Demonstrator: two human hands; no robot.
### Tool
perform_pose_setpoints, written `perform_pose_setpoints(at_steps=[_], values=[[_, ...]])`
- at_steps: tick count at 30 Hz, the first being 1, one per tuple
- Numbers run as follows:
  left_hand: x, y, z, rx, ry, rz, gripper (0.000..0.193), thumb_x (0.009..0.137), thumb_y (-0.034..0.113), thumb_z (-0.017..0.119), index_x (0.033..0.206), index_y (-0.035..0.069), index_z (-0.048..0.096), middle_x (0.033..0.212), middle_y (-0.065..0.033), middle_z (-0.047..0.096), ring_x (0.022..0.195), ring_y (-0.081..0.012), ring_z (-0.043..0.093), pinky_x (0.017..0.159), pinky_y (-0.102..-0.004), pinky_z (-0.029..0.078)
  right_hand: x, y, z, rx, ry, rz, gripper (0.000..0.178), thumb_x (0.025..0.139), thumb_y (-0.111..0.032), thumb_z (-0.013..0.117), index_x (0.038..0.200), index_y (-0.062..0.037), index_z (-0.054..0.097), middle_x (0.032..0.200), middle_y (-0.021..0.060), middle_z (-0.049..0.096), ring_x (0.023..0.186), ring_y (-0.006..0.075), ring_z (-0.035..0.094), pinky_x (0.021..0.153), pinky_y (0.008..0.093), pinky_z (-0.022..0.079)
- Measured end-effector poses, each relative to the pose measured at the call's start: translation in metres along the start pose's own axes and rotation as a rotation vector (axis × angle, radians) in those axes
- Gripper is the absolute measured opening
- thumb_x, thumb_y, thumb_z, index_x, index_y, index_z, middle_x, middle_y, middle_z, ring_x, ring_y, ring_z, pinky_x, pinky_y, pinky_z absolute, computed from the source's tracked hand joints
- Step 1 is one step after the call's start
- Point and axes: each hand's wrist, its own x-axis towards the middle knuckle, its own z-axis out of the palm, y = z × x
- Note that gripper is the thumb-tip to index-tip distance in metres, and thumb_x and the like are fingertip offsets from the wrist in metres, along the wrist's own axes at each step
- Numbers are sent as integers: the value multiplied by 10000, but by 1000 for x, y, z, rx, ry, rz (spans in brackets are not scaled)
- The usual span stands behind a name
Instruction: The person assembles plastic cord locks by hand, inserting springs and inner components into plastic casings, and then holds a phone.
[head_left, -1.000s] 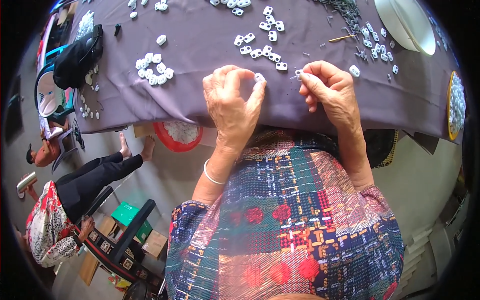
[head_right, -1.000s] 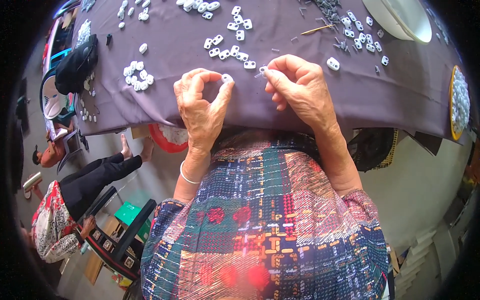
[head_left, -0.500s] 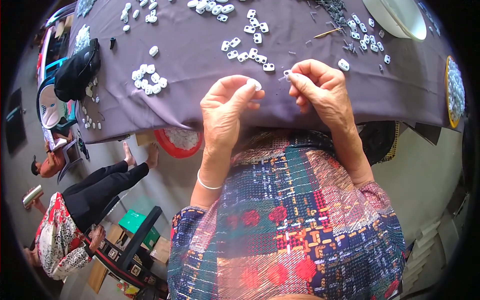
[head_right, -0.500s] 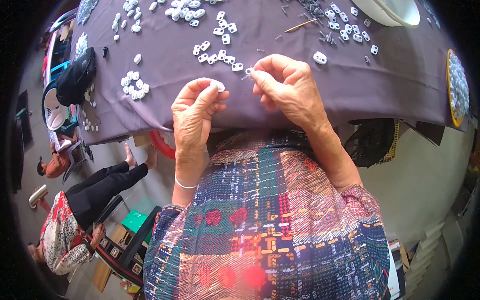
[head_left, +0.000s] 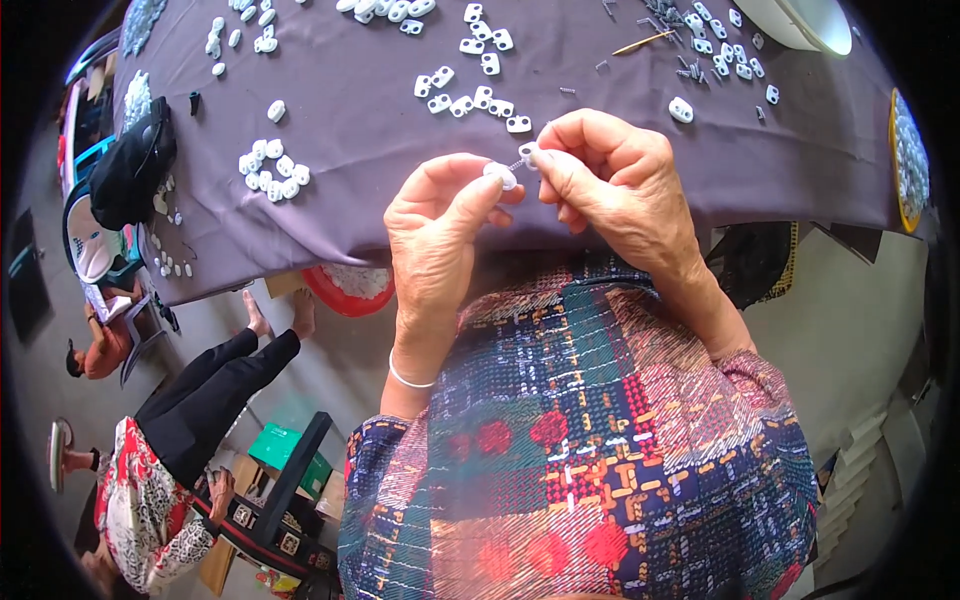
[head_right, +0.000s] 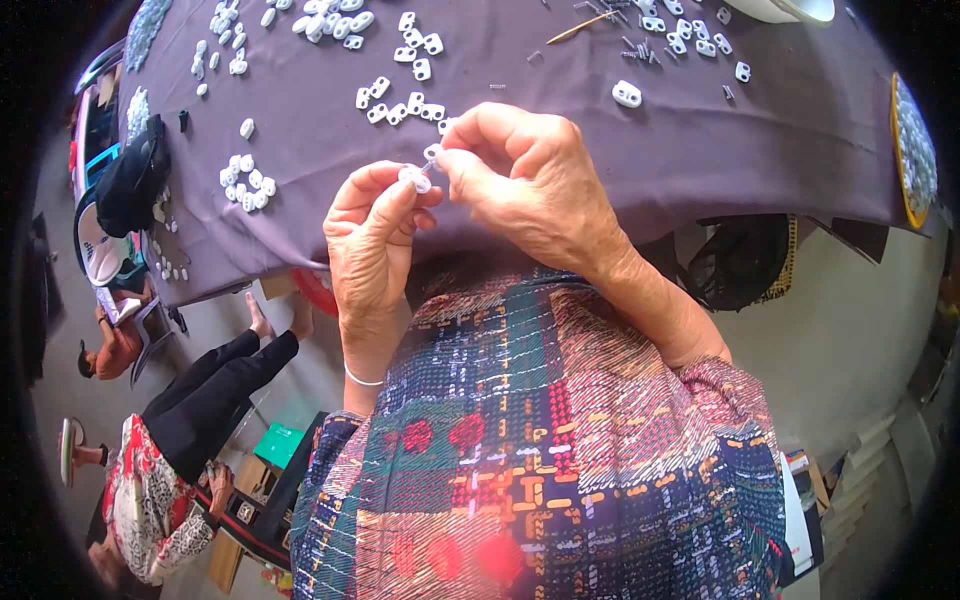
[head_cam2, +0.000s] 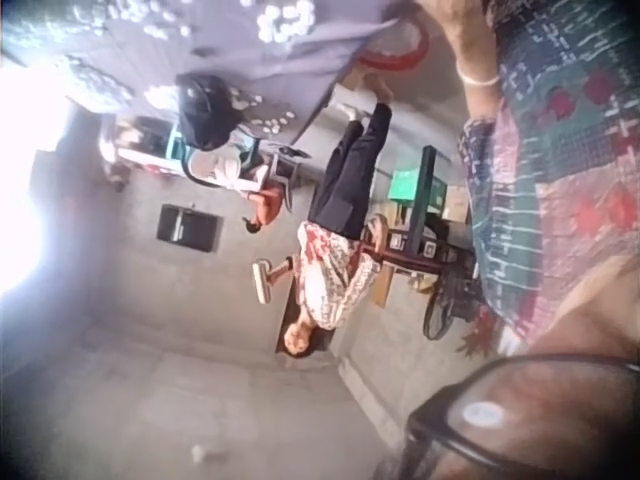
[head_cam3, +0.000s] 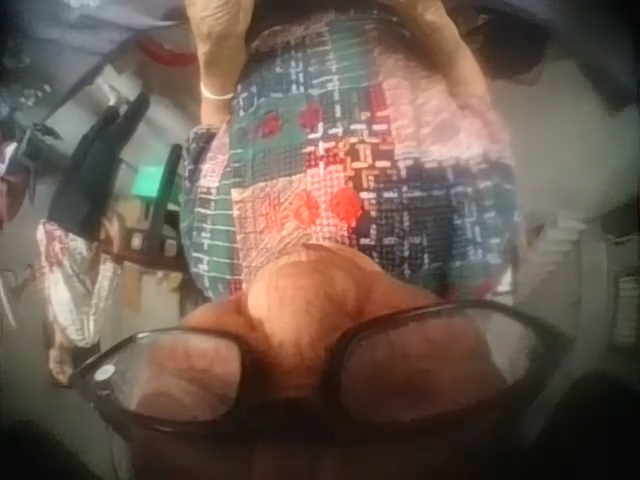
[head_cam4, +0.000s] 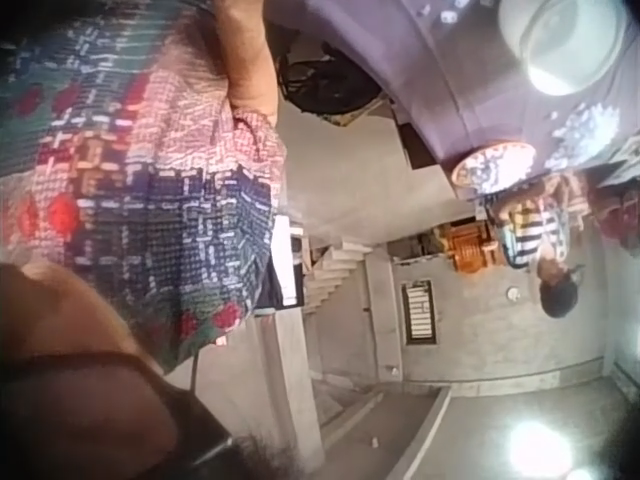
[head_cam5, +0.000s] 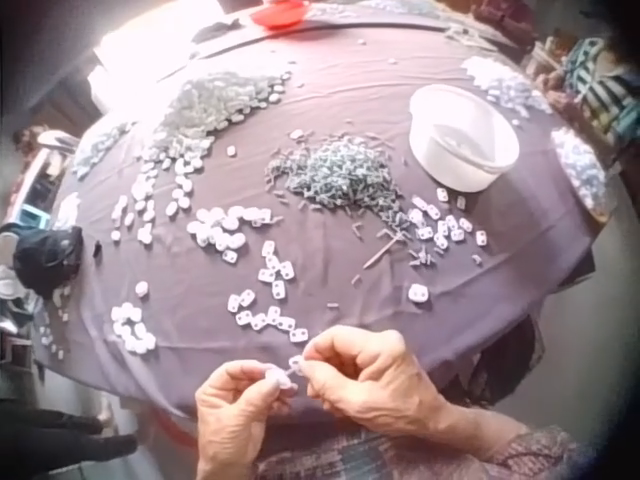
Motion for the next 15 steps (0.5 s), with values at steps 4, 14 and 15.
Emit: perform_pose_setpoints(at_steps=[4, 14, 15], values=[[0, -1, 1, 11, 1, 4, 145, 807, 13, 631, 947, 10, 595, 859, -82, 644, 760, -185, 637, 622, -253, 490, 1, 1, 0, -14, -22, -9, 125, 870, -130, 591, 915, -14, 599, 671, -3, 592, 553, 25, 529, 469, 153, 426], [-3, -4, 3, 115, 35, 50, 160, 811, 15, 628, 965, -9, 592, 857, -102, 652, 770, -188, 644, 588, -237, 491, -1, 6, 0, -102, -31, -30, 109, 873, -122, 583, 900, -19, 600, 666, -13, 577, 555, 19, 516, 468, 153, 411], [-3, -4, 2, 116, 37, 54, 160, 809, 14, 629, 963, -9, 593, 857, -102, 652, 768, -185, 644, 589, -237, 492, -1, 5, 0, -112, -42, -25, 108, 873, -122, 582, 897, -18, 600, 665, -14, 575, 554, 18, 514, 467, 153, 408]])
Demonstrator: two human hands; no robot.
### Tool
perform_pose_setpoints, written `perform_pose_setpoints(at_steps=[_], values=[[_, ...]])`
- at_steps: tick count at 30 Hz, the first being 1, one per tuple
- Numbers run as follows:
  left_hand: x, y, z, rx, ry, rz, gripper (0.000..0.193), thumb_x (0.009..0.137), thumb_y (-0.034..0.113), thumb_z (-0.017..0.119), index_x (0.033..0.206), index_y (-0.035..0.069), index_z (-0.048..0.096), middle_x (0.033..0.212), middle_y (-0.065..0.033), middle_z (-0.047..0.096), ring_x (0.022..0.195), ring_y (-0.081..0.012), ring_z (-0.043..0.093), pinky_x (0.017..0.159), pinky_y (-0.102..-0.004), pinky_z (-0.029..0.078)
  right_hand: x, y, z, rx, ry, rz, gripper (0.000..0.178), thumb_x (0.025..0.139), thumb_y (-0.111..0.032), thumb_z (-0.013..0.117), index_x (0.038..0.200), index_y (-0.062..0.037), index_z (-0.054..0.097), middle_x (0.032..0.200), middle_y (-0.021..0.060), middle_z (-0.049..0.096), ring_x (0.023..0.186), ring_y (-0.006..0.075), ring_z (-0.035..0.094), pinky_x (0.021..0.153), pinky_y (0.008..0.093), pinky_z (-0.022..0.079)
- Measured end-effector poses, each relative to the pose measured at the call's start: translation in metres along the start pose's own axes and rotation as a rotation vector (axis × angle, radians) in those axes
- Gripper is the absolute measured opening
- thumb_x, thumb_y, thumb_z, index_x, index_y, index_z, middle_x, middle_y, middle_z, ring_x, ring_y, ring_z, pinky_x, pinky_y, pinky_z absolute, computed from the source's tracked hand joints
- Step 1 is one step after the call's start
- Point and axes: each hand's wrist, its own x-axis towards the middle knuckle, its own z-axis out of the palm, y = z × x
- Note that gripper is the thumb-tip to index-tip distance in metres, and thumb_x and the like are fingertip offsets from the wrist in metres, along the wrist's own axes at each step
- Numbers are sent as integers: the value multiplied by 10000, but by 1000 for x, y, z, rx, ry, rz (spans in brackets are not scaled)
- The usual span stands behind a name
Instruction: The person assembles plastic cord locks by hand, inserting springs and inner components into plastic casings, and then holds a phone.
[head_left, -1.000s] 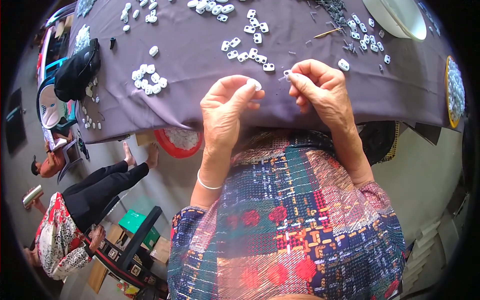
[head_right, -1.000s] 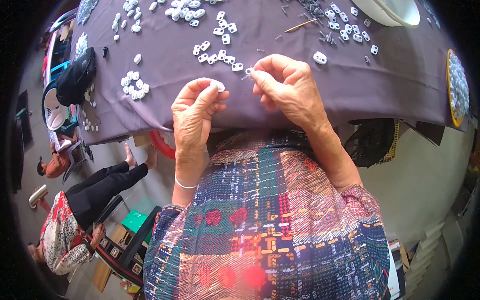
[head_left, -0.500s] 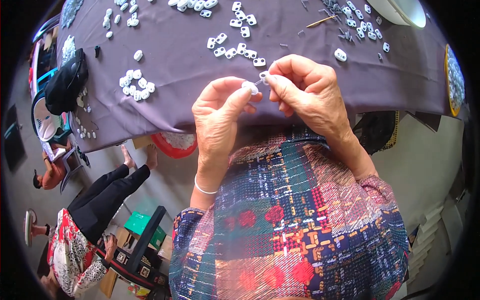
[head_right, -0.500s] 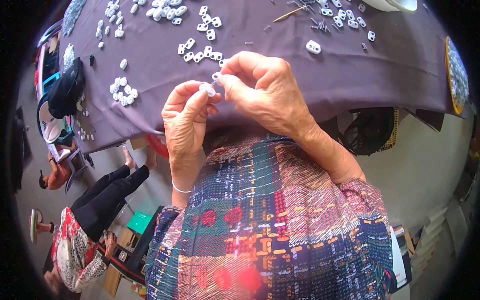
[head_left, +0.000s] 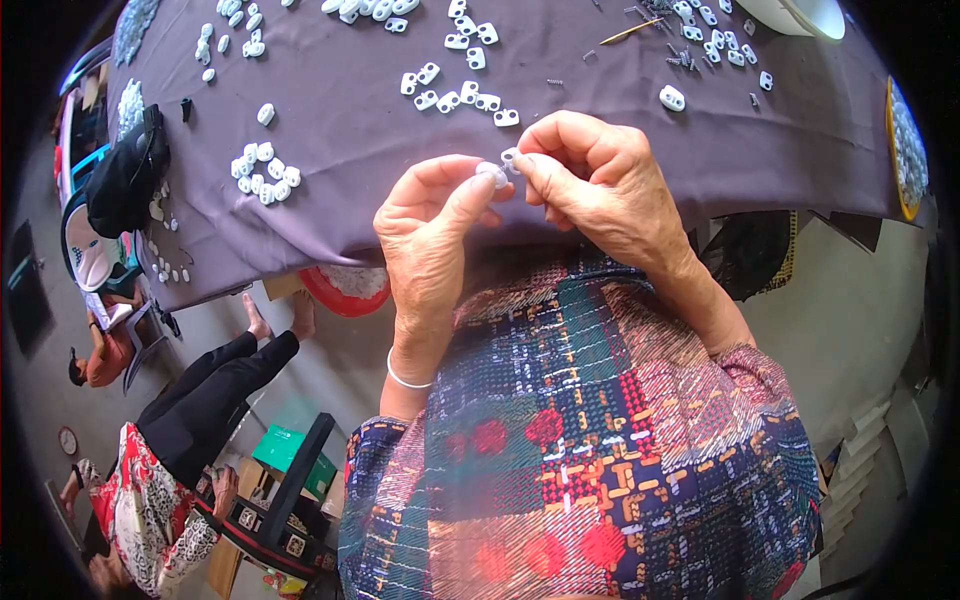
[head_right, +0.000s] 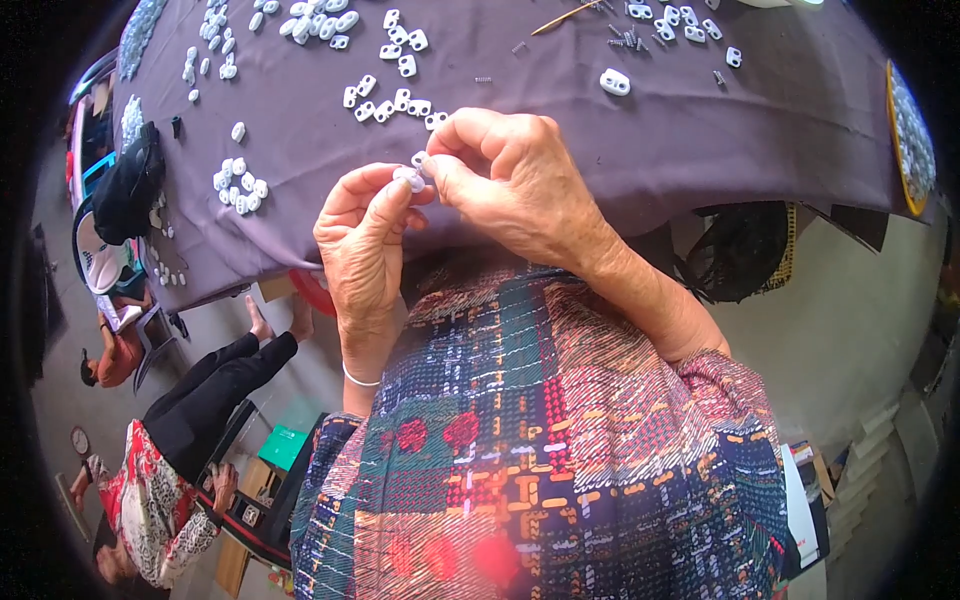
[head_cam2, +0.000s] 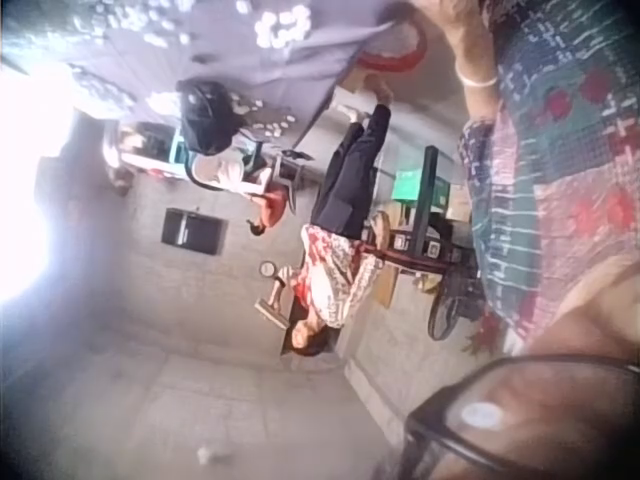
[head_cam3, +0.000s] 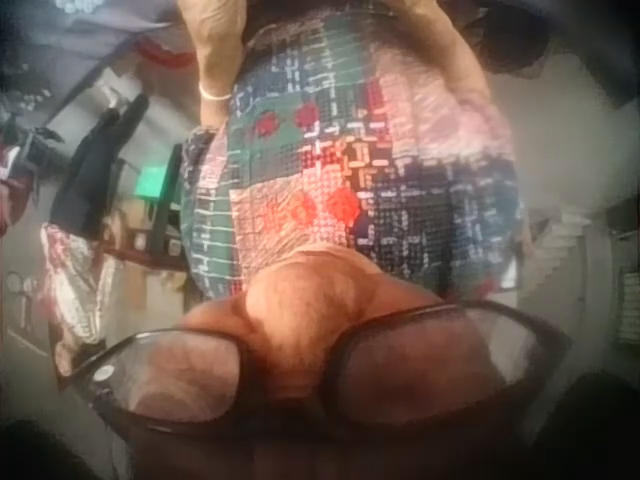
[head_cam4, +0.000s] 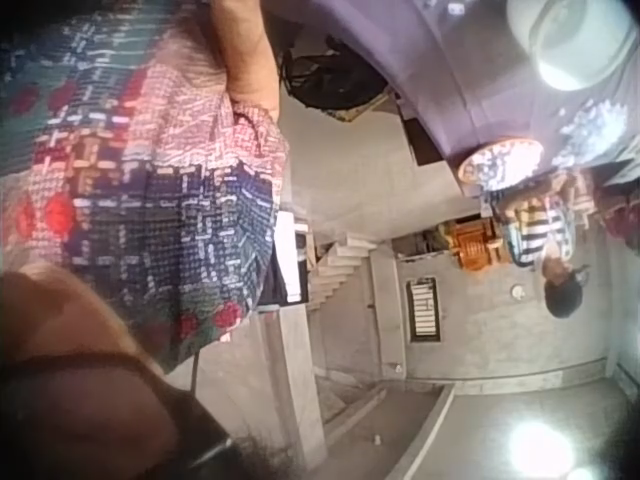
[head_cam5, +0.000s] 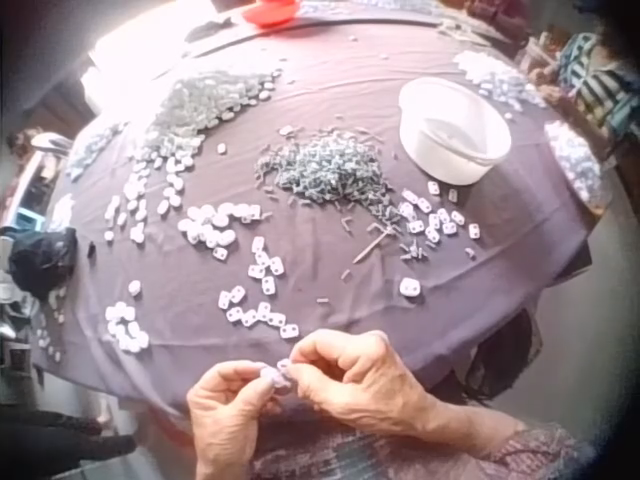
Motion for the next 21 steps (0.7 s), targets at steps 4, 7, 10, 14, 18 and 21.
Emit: perform_pose_setpoints(at_steps=[4, 7, 10, 14, 18, 21], values=[[0, -3, -2, 17, 1, 5, 152, 807, 14, 632, 953, -13, 598, 852, -102, 654, 761, -182, 644, 588, -236, 494, 0, -1, -1, -48, -34, 22, 110, 875, -121, 577, 892, -15, 600, 659, -16, 570, 548, 16, 506, 465, 152, 404], [-1, -2, -1, 39, -2, 17, 146, 804, 16, 637, 941, -20, 603, 844, -104, 657, 756, -183, 645, 585, -235, 494, -1, -1, 2, -17, -40, 29, 111, 877, -121, 574, 890, -14, 600, 655, -18, 567, 542, 15, 500, 463, 152, 401], [-1, 0, -1, 40, 6, 13, 145, 799, 16, 642, 933, -25, 606, 838, -107, 659, 746, -181, 645, 582, -232, 493, -1, -2, 2, -39, -41, 32, 111, 879, -120, 570, 892, -14, 600, 653, -21, 565, 539, 14, 496, 462, 151, 399], [-2, 0, -2, 60, 7, 19, 146, 794, 18, 651, 928, -21, 612, 836, -103, 661, 737, -164, 644, 593, -223, 493, 0, -2, 3, -55, -50, 31, 109, 880, -118, 567, 889, -16, 601, 652, -23, 564, 536, 14, 493, 459, 152, 397], [-3, 1, -3, 93, 4, 27, 140, 789, 25, 661, 915, -22, 620, 833, -94, 662, 734, -146, 640, 610, -216, 496, 1, -3, 3, -62, -68, 56, 107, 877, -117, 568, 877, -16, 602, 646, -24, 562, 527, 15, 489, 453, 155, 395], [-4, 1, -3, 111, -2, 14, 137, 786, 22, 665, 906, -27, 623, 833, -93, 661, 731, -142, 637, 614, -216, 499, 1, -1, 3, -64, -78, 55, 107, 875, -117, 570, 870, -15, 603, 639, -25, 560, 519, 17, 486, 448, 158, 393]])
